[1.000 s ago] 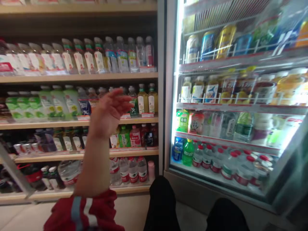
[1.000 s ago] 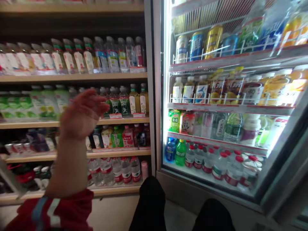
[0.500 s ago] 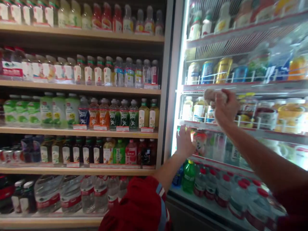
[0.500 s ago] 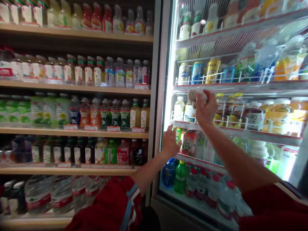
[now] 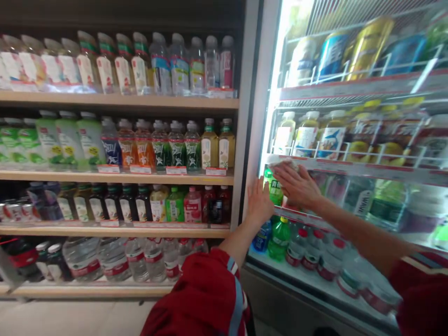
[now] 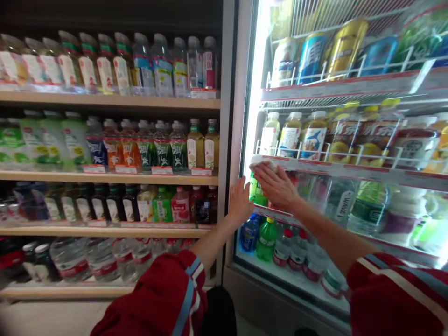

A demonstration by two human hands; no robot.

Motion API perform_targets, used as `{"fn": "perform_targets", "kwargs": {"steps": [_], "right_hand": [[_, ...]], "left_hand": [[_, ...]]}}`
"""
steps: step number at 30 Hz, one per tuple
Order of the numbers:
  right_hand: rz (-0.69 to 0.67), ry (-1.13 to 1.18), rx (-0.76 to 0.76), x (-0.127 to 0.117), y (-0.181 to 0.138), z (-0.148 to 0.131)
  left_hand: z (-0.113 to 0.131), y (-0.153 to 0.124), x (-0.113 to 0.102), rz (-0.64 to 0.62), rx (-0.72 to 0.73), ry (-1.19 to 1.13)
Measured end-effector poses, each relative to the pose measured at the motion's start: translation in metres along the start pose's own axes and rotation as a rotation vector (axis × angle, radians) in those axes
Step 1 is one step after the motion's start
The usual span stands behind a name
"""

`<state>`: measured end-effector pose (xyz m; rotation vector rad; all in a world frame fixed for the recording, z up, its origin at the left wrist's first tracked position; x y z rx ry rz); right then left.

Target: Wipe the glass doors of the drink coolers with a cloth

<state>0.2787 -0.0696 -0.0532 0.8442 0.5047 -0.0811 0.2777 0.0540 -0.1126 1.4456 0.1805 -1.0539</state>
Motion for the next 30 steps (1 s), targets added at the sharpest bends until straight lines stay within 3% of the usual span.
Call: {"fn": "perform_targets", "kwargs": {"steps": [5, 7, 10, 13, 17, 19, 25, 30], "right_hand": [[0.103, -0.087, 0.300, -0.014, -0.008, 0.017], [0.053, -0.085, 0.276, -0.007, -0.017, 0.003], [-0.066, -0.043, 0.116, 0.008, -0.032, -0.023], [-0.110, -0.003, 0.007, 0.008, -0.031, -0.027], [-0.059, -0.010, 0.148, -0.001, -0.017, -0.008], [-0.047, -0.018, 0.185, 0.002, -0.019, -0.012], [-0.089, 0.009, 0.019, 0.021, -0.043, -0.045], [-0.053, -0.029, 0.229, 0.011, -0.034, -0.021]], "left_hand": [[0.001, 0.001, 0.001, 0.016, 0.008, 0.005], [0.004, 0.000, 0.003, 0.007, 0.007, 0.006], [0.006, -0.001, 0.002, -0.014, -0.011, 0.010], [0.006, -0.001, 0.000, -0.031, -0.007, 0.015], [0.005, -0.005, 0.002, -0.010, 0.007, -0.015], [0.003, -0.009, 0.006, -0.013, 0.013, -0.019], [-0.006, -0.020, 0.014, -0.084, 0.069, 0.013], [-0.011, -0.021, 0.016, -0.046, 0.093, 0.001]]}}
Point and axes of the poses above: each hand's wrist, its own y-axis towards the middle knuckle, its own x-axis out of the palm, z = x × y, the point moved 5 cm from there along y, towards the middle knuckle, and after that the axes turned 1 degree about y, right-handed, at the moved point
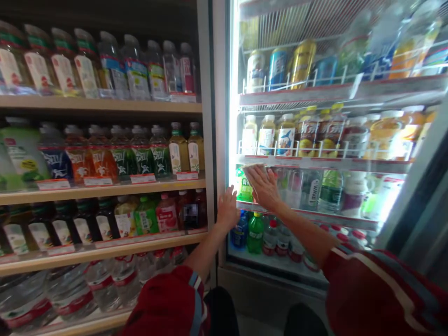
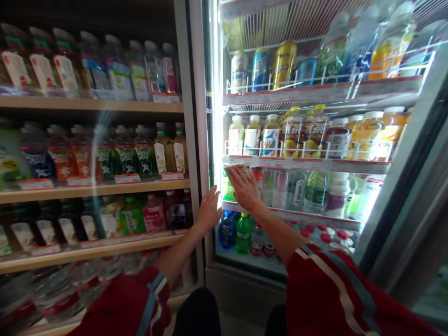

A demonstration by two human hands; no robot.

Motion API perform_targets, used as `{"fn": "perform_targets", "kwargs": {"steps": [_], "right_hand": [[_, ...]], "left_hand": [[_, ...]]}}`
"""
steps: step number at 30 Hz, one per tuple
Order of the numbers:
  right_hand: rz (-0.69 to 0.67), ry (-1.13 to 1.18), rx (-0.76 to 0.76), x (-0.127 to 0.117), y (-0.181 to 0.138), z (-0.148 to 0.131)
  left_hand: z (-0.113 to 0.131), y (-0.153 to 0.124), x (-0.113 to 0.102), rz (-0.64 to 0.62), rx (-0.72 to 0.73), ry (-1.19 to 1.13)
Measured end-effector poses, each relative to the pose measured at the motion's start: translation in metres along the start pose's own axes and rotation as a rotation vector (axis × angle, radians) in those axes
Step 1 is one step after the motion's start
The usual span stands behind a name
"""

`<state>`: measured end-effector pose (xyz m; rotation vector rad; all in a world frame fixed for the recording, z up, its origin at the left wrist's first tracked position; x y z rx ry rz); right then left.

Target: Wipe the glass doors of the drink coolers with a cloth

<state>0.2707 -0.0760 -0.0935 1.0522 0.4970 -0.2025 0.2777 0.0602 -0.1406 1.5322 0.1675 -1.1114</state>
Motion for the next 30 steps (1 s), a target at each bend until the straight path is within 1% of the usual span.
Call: {"fn": "perform_targets", "kwargs": {"steps": [1, 2, 5, 6, 7, 10, 12, 13, 17, 19, 22, 23, 24, 28, 30], "right_hand": [[-0.007, -0.007, 0.009, 0.000, 0.000, 0.000], [-0.024, -0.011, -0.016, 0.000, -0.003, -0.002], [-0.090, -0.009, -0.172, 0.006, -0.014, -0.016], [-0.097, -0.010, -0.195, 0.006, -0.016, -0.018], [-0.094, -0.012, -0.187, 0.005, -0.016, -0.018], [-0.046, -0.027, -0.042, -0.001, -0.006, -0.008], [-0.028, -0.029, 0.014, -0.005, -0.003, -0.005], [-0.034, -0.027, 0.001, -0.005, -0.004, -0.006], [-0.067, -0.023, -0.138, -0.002, -0.019, -0.014], [-0.051, -0.044, -0.113, -0.004, -0.022, -0.009], [-0.006, -0.082, 0.016, -0.012, -0.019, 0.006], [0.000, -0.090, 0.034, -0.014, -0.018, 0.009], [-0.003, -0.092, 0.025, -0.015, -0.019, 0.010], [-0.051, -0.080, -0.090, -0.012, -0.026, -0.001], [-0.051, -0.073, -0.084, -0.010, -0.026, -0.004]], "left_hand": [[0.000, 0.000, 0.000, 0.005, 0.000, -0.008], [0.001, 0.000, 0.001, 0.006, -0.002, -0.014], [0.002, 0.000, 0.000, -0.022, -0.018, -0.014], [0.002, 0.000, -0.001, -0.033, -0.020, -0.008], [0.002, -0.001, -0.002, -0.041, -0.017, -0.002], [0.002, -0.001, -0.005, -0.036, -0.012, 0.016], [0.001, -0.001, -0.006, -0.023, -0.017, 0.027], [0.000, -0.001, -0.006, -0.016, -0.027, 0.031], [-0.001, 0.000, -0.004, -0.007, -0.063, 0.052], [0.000, 0.001, -0.004, 0.003, -0.059, 0.063], [0.003, 0.004, -0.005, 0.019, -0.049, 0.081], [0.004, 0.004, -0.005, 0.019, -0.048, 0.087], [0.004, 0.004, -0.005, 0.014, -0.047, 0.093], [0.005, 0.005, -0.006, 0.000, -0.059, 0.088], [0.007, 0.006, -0.010, 0.004, -0.069, 0.066]]}}
Point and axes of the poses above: each hand's wrist, its own y-axis towards the middle knuckle, its own x-axis out of the palm, z = x × y, the point moved 5 cm from there along y, towards the middle knuckle, and after that the axes turned 1 degree about y, right-handed, at the moved point
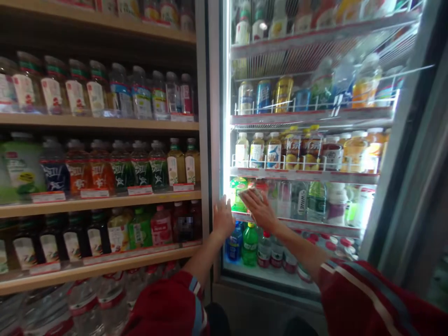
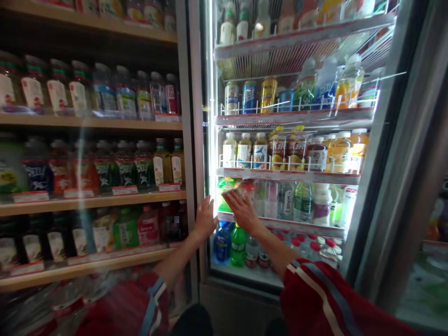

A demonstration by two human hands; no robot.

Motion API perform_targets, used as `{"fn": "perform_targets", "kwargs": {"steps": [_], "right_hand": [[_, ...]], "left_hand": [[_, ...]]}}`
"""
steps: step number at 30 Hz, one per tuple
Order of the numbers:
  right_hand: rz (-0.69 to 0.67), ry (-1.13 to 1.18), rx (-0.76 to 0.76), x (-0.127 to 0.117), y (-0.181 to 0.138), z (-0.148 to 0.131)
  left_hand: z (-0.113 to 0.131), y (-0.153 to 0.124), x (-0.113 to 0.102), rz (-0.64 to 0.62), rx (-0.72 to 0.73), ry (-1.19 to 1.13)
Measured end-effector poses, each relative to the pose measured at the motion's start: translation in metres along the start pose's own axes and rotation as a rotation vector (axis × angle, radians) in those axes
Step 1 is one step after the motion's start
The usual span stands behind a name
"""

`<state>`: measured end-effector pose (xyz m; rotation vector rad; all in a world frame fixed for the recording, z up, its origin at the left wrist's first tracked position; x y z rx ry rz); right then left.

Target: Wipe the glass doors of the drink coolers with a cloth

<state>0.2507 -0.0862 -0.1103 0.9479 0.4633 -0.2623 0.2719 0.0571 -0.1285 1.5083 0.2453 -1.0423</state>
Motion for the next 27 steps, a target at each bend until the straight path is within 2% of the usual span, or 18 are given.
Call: {"fn": "perform_targets", "kwargs": {"steps": [2, 5, 7, 9, 13, 15, 18, 20, 23, 27], "right_hand": [[0.029, 0.009, 0.051, 0.001, 0.006, 0.003], [0.096, 0.043, 0.103, -0.001, 0.016, 0.010], [0.135, 0.089, 0.076, -0.005, 0.017, 0.013], [0.160, 0.145, 0.004, -0.011, 0.015, 0.017], [0.160, 0.166, -0.133, -0.024, 0.003, 0.041], [0.184, 0.104, -0.101, -0.027, -0.002, 0.062], [0.231, -0.010, -0.017, -0.026, -0.008, 0.088], [0.242, -0.064, -0.015, -0.023, -0.010, 0.094], [0.249, -0.132, -0.030, -0.021, -0.011, 0.092], [0.283, -0.194, -0.044, -0.024, -0.010, 0.087]], "left_hand": [[0.007, 0.002, -0.006, 0.023, 0.023, -0.032], [0.029, 0.007, -0.013, 0.082, 0.136, -0.107], [0.043, 0.011, -0.012, 0.118, 0.173, -0.177], [0.051, 0.016, -0.006, 0.147, 0.132, -0.223], [0.065, 0.024, 0.003, 0.275, 0.065, -0.133], [0.074, 0.029, 0.005, 0.348, 0.081, -0.059], [0.086, 0.040, 0.008, 0.399, 0.181, 0.034], [0.088, 0.047, 0.011, 0.416, 0.251, 0.084], [0.077, 0.056, 0.012, 0.449, 0.299, 0.120], [0.051, 0.063, 0.010, 0.470, 0.186, 0.084]]}}
Point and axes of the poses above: each hand's wrist, its own y-axis towards the middle knuckle, its own x-axis out of the palm, z = x × y, the point moved 5 cm from there along y, towards the middle knuckle, and after that the axes turned 1 degree about y, right-handed, at the moved point
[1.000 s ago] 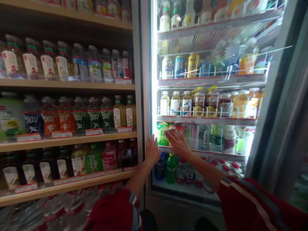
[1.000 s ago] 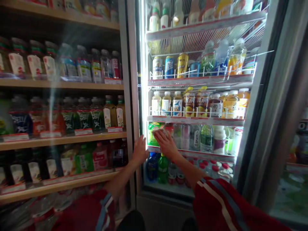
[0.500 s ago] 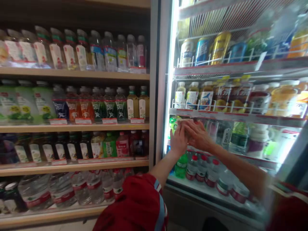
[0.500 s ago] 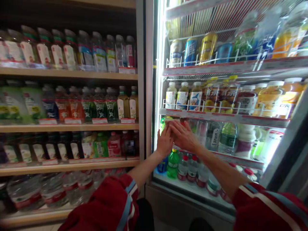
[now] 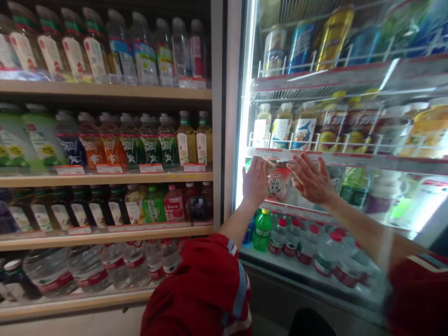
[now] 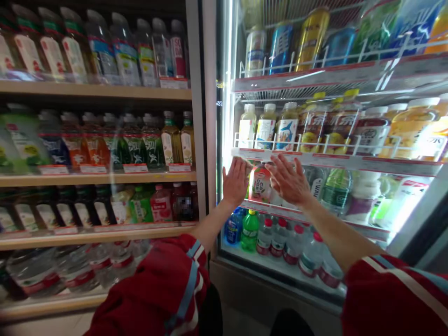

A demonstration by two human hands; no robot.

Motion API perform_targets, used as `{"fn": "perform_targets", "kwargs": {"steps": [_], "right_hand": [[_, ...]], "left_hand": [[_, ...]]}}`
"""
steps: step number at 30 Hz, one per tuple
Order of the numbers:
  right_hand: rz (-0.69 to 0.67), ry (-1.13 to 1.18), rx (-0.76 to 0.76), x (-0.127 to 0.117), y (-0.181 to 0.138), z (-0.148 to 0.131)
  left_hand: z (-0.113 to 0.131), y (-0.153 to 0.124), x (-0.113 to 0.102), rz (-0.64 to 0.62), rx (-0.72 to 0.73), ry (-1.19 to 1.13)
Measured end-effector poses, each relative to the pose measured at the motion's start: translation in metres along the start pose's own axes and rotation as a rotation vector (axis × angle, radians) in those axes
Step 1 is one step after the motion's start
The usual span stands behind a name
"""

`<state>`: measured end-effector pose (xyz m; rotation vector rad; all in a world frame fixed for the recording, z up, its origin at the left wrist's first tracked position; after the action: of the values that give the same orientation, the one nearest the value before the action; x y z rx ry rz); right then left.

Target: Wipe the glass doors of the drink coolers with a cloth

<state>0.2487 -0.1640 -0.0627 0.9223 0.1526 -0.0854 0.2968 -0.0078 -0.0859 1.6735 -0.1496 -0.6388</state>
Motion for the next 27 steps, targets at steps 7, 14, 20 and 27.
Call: {"fn": "perform_targets", "kwargs": {"steps": [7, 14, 20, 27], "right_hand": [[-0.059, 0.032, 0.045, 0.004, 0.000, 0.002], [-0.040, 0.055, 0.057, 0.004, -0.001, 0.001], [-0.063, 0.072, 0.081, 0.006, -0.002, 0.003], [-0.050, 0.060, 0.069, 0.006, -0.002, 0.003]], "left_hand": [[0.016, -0.015, 0.007, -0.048, 0.135, -0.054], [-0.018, -0.002, 0.008, 0.034, 0.114, -0.073], [-0.021, -0.008, 0.014, 0.082, -0.025, -0.085], [-0.023, -0.021, 0.015, 0.034, 0.115, -0.064]]}}
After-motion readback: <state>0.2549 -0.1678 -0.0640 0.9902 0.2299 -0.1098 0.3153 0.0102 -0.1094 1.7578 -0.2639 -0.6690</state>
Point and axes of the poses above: each hand's wrist, its own y-axis towards the middle knuckle, its own x-axis out of the palm, z = x × y, the point moved 5 cm from there along y, towards the middle knuckle, and after that the axes turned 1 degree about y, right-handed, at the moved point
